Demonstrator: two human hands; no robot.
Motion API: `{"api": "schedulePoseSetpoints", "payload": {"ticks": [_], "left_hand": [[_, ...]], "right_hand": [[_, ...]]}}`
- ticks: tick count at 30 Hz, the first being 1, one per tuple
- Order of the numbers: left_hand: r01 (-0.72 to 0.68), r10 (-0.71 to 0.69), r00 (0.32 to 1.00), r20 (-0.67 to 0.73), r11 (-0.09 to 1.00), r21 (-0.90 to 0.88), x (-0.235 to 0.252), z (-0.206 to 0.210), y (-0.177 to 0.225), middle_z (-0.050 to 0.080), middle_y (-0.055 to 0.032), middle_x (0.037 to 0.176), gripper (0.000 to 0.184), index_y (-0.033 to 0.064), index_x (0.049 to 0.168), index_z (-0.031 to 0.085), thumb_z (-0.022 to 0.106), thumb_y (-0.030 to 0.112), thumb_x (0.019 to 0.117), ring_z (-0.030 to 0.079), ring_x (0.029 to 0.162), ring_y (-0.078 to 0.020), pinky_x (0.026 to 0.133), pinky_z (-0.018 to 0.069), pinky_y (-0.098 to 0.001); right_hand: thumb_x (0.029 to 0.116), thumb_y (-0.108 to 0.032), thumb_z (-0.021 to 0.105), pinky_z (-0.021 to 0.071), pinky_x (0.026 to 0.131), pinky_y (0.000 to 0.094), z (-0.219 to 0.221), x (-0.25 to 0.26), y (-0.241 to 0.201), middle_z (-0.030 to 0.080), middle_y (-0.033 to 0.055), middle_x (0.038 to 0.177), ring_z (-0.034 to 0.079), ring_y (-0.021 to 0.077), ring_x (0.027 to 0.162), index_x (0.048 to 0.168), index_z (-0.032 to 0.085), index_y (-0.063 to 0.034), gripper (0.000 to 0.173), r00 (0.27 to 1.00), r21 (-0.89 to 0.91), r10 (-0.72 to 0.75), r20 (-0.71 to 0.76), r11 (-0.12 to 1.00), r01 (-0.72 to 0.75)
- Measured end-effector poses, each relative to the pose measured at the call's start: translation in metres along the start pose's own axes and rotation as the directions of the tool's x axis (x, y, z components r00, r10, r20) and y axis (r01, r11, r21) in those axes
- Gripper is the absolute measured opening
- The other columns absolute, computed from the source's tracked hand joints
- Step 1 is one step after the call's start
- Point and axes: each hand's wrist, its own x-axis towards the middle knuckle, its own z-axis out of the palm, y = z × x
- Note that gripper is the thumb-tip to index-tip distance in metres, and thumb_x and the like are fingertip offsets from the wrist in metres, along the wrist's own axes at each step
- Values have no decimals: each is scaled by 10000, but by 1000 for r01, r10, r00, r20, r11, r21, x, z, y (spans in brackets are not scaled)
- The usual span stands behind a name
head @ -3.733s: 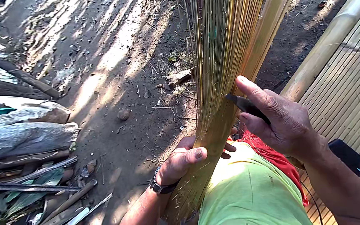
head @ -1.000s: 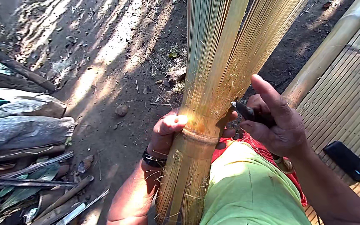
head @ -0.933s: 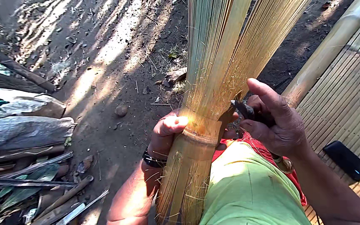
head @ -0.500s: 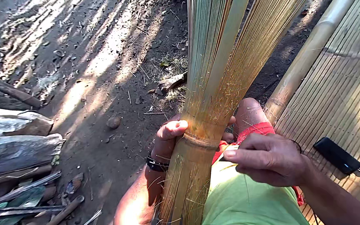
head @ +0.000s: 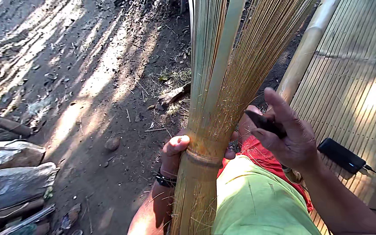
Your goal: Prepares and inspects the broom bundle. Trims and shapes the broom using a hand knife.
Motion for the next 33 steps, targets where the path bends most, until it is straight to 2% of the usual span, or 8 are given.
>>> {"api": "schedulePoseSetpoints", "payload": {"ticks": [2, 4, 8, 11, 18, 24, 29, 33], "left_hand": [[25, -24, 999, 26, 999, -21, 6, 12, -4, 545, -331, 1376, 670, 84, 1441, 505, 724, 356, 869, 667, 1073, -462, 858, 592, -539], [24, -23, 999, 47, 999, -24, 7, 18, -6, 559, -328, 1360, 674, 72, 1437, 513, 728, 349, 862, 667, 1072, -453, 871, 584, -536], [13, -14, 997, 81, 1000, 6, 4, 20, -6, 565, -327, 1350, 640, 34, 1409, 535, 710, 343, 876, 656, 1103, -461, 903, 575, -554], [13, -13, 996, 89, 1000, 1, 2, 22, -5, 561, -338, 1363, 653, 46, 1427, 531, 722, 349, 881, 656, 1114, -474, 911, 577, -553], [-6, 6, 999, 32, 1000, -1, -4, 5, -8, 590, -340, 1309, 609, 5, 1361, 572, 720, 349, 881, 672, 1067, -475, 866, 590, -559], [24, -19, 996, 90, 998, -62, 3, 10, -9, 568, -329, 1350, 651, 35, 1423, 530, 711, 356, 886, 660, 1101, -462, 899, 584, -534], [44, -37, 994, 104, 997, -70, 1, 6, -10, 578, -325, 1338, 642, 38, 1423, 529, 702, 349, 888, 666, 1085, -471, 887, 586, -553], [71, -62, 992, 112, 994, -82, 1, 7, -9, 578, -326, 1342, 655, 40, 1432, 522, 703, 359, 889, 662, 1101, -473, 890, 589, -542]], "right_hand": [[1016, -234, 631, 527, 479, 237, -10, 5, 2, 643, -26, 925, 566, 50, 607, 1647, 238, -259, 743, 999, 18, 43, -33, 999, -43], [1021, -219, 615, 504, 455, 232, -19, 12, 5, 612, -17, 927, 540, 54, 588, 1658, 202, -240, 759, 996, 27, 58, -62, 998, -56], [1018, -197, 635, 519, 479, 216, -31, 22, 6, 633, -2, 931, 560, 43, 612, 1630, 294, -147, 703, 996, -107, 22, -85, 994, -31], [1024, -209, 625, 490, 467, 206, -33, 24, 7, 610, -2, 907, 531, 38, 599, 1620, 329, -148, 668, 995, -168, 15, -102, 985, -32], [1012, -168, 639, 528, 523, 201, -25, 26, 7, 632, 20, 979, 571, 42, 668, 1604, 356, -108, 658, 998, -122, -26, -62, 992, 18], [1003, -175, 633, 490, 478, 190, -26, 24, 8, 611, -4, 891, 526, 32, 605, 1610, 345, -130, 673, 999, -7, -43, 16, 999, 43], [992, -149, 658, 514, 524, 191, -24, 28, 7, 624, 13, 935, 544, 34, 649, 1586, 389, -85, 654, 999, -81, -51, 2, 995, 51], [1011, -166, 643, 500, 494, 189, -24, 30, 4, 626, 13, 931, 546, 34, 633, 1588, 381, -80, 640, 998, -110, -33, -44, 993, 28]]}}
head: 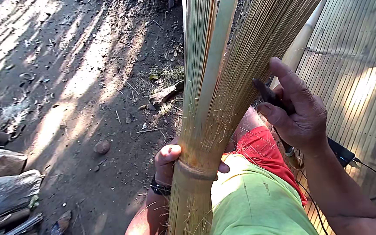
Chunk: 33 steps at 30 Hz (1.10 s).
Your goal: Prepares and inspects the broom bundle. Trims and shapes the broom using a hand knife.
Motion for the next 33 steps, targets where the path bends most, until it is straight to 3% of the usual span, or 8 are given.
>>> {"api": "schedulePoseSetpoints", "payload": {"ticks": [4, 23, 29, 33], "left_hand": [[-11, 11, 1000, 12, 1000, 9, 1, 1, 1, 575, -323, 1347, 644, 56, 1438, 526, 698, 359, 896, 665, 1099, -469, 887, 593, -537], [-13, 13, 1000, 11, 1000, -28, 2, 2, 2, 560, -327, 1377, 634, 59, 1439, 536, 700, 347, 898, 661, 1116, -466, 911, 585, -533], [-27, 27, 999, -19, 1000, 2, 1, 1, 2, 565, -322, 1364, 622, 66, 1423, 538, 680, 388, 911, 666, 1090, -461, 878, 592, -532], [-35, 40, 997, -60, 996, 84, -3, -4, 6, 565, -324, 1356, 624, 39, 1397, 550, 646, 434, 924, 680, 1052, -443, 834, 605, -512]], "right_hand": [[1016, -175, 628, 473, 464, 198, -1, -5, 2, 604, 3, 897, 517, 38, 598, 1613, 339, -117, 667, 1000, 0, 23, 5, 1000, -23], [1019, -167, 635, 523, 538, 202, -2, -5, 3, 641, 24, 945, 570, 43, 669, 1576, 406, -75, 609, 999, -85, 43, 0, 995, -43], [1021, -163, 619, 549, 631, 216, 3, -3, 0, 652, 40, 1018, 600, 50, 764, 1496, 525, -49, 497, 998, -83, -57, -4, 995, 56], [1016, -208, 627, 546, 573, 210, 13, -12, -5, 647, 12, 998, 581, 30, 703, 1573, 423, -106, 602, 995, -8, -79, 68, 997, 79]]}}
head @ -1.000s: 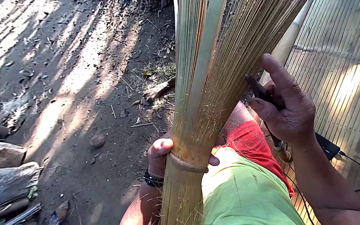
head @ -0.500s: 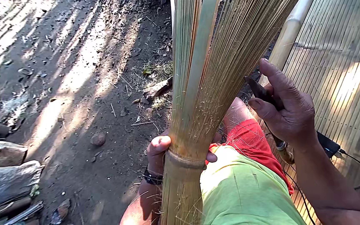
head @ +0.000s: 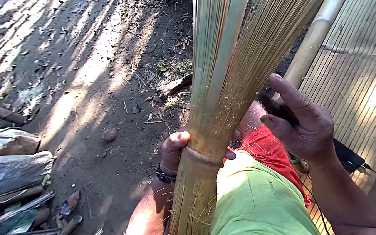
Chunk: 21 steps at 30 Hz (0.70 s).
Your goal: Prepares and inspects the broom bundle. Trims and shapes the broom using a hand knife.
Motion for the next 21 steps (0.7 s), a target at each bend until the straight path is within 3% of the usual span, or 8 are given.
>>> {"api": "schedulePoseSetpoints", "payload": {"ticks": [2, 6, 10, 12, 13, 17, 21], "left_hand": [[2, -2, 1000, -20, 1000, 26, -3, 0, 2, 570, -328, 1356, 621, 33, 1385, 562, 648, 445, 928, 687, 1044, -436, 832, 606, -499], [-20, 21, 999, -26, 999, 41, -9, -5, 4, 592, -332, 1312, 589, 24, 1365, 566, 637, 426, 941, 695, 1016, -430, 822, 610, -499], [-109, 135, 982, -129, 976, 190, -19, -15, 3, 683, -274, 1167, 468, 49, 1235, 650, 659, 426, 957, 732, 922, -375, 713, 633, -467], [-114, 152, 977, -152, 966, 230, -19, -11, 3, 712, -224, 1114, 421, 67, 1184, 679, 673, 417, 951, 740, 911, -318, 717, 634, -430], [-108, 146, 977, -157, 967, 229, -17, -7, 4, 721, -203, 1107, 421, 73, 1181, 689, 682, 420, 942, 745, 917, -293, 732, 637, -416], [0, 5, 998, -69, 997, 76, -7, 6, 5, 597, -304, 1324, 613, 36, 1383, 553, 648, 437, 929, 689, 1063, -403, 840, 606, -490], [-26, 28, 999, -34, 997, 79, -7, 7, 4, 651, -302, 1219, 560, 39, 1346, 584, 604, 445, 960, 709, 1006, -386, 819, 613, -478]], "right_hand": [[1011, -224, 629, 539, 556, 220, 6, -6, -1, 640, -1, 975, 574, 35, 688, 1603, 371, -150, 650, 998, 43, 20, 65, 999, -23], [993, -202, 658, 535, 533, 206, 19, -10, 0, 636, -17, 923, 566, 28, 660, 1598, 384, -167, 665, 992, 118, 29, 126, 992, -44], [1001, -208, 653, 511, 716, 266, 21, -4, -2, 654, -17, 1007, 564, 45, 775, 1575, 441, -197, 612, 994, 79, 9, 109, 997, -18], [1001, -183, 659, 536, 783, 280, 20, -1, -3, 681, 9, 1059, 605, 65, 852, 1525, 518, -171, 543, 996, 56, -13, 92, 998, 8], [1001, -176, 658, 539, 770, 269, 20, 1, -4, 673, 18, 1044, 609, 74, 862, 1501, 549, -161, 512, 996, 43, -21, 86, 999, 17], [1001, -175, 644, 513, 631, 228, 17, -2, -5, 618, 5, 932, 581, 70, 776, 1456, 601, -169, 457, 989, 29, -82, 121, 996, 79], [998, -161, 650, 527, 637, 205, 16, -21, -7, 618, 1, 942, 594, 53, 774, 1399, 633, -187, 403, 977, 134, -158, 143, 981, 139]]}}
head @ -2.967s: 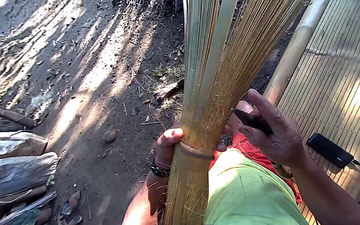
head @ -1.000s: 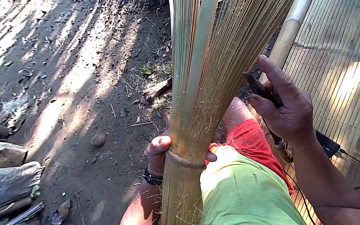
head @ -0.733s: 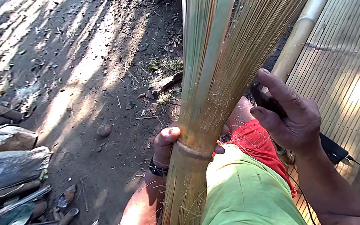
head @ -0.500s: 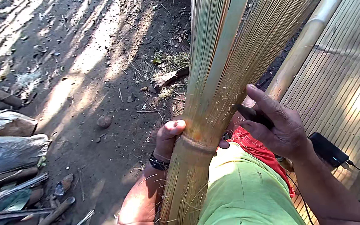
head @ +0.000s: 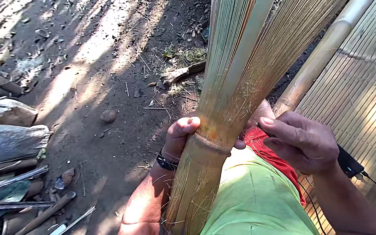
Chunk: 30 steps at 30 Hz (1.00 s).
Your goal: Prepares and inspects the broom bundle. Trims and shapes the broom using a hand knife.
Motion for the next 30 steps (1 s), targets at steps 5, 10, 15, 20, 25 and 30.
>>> {"api": "schedulePoseSetpoints", "payload": {"ticks": [5, 10, 15, 20, 25, 30], "left_hand": [[32, -31, 999, 18, 998, -61, 4, 4, 1, 548, -320, 1384, 656, 51, 1429, 516, 654, 440, 919, 671, 1082, -414, 853, 596, -491], [35, -35, 999, 14, 998, -50, 2, 8, 1, 540, -335, 1385, 632, 50, 1414, 525, 639, 438, 929, 671, 1086, -430, 846, 601, -493], [-67, 67, 998, -7, 997, 39, -4, 5, 2, 647, -255, 1265, 448, 45, 1307, 610, 603, 347, 976, 702, 1060, -346, 842, 614, -451], [-82, 82, 997, 1, 994, 70, -6, 5, 1, 653, -242, 1269, 430, 55, 1310, 605, 560, 359, 1010, 705, 1062, -338, 833, 619, -442], [-10, 11, 999, -43, 1000, 23, -7, 1, 0, 557, -327, 1360, 595, 44, 1382, 533, 595, 446, 948, 682, 1044, -417, 792, 607, -474], [-94, 113, 983, -144, 987, 133, -14, -9, 0, 671, -253, 1185, 438, 48, 1247, 615, 630, 378, 960, 724, 965, -346, 755, 628, -456]], "right_hand": [[1026, -249, 615, 527, 559, 223, -3, 9, 1, 632, -8, 947, 575, 37, 694, 1604, 366, -239, 629, 993, -109, 118, -24, 987, -120], [1026, -253, 619, 516, 606, 226, -2, 21, 2, 609, 21, 1013, 572, 58, 758, 1605, 380, -217, 628, 991, -194, 131, -27, 972, -133], [1017, -184, 633, 539, 681, 249, 2, 25, 4, 651, 62, 1029, 615, 98, 838, 1511, 538, -156, 504, 993, -179, 111, -45, 977, -118], [1030, -166, 604, 544, 630, 237, -5, 23, 6, 632, 37, 989, 613, 74, 784, 1471, 584, -175, 442, 991, -177, 94, -94, 978, -109], [1044, -236, 588, 560, 666, 225, -15, 12, 4, 632, 14, 1073, 615, 39, 797, 1533, 503, -172, 500, 979, -214, 92, -182, 968, -130], [1011, -235, 638, 537, 572, 255, 7, 2, 6, 620, 22, 982, 586, 71, 722, 1581, 428, -233, 608, 989, -126, 144, -18, 981, -146]]}}
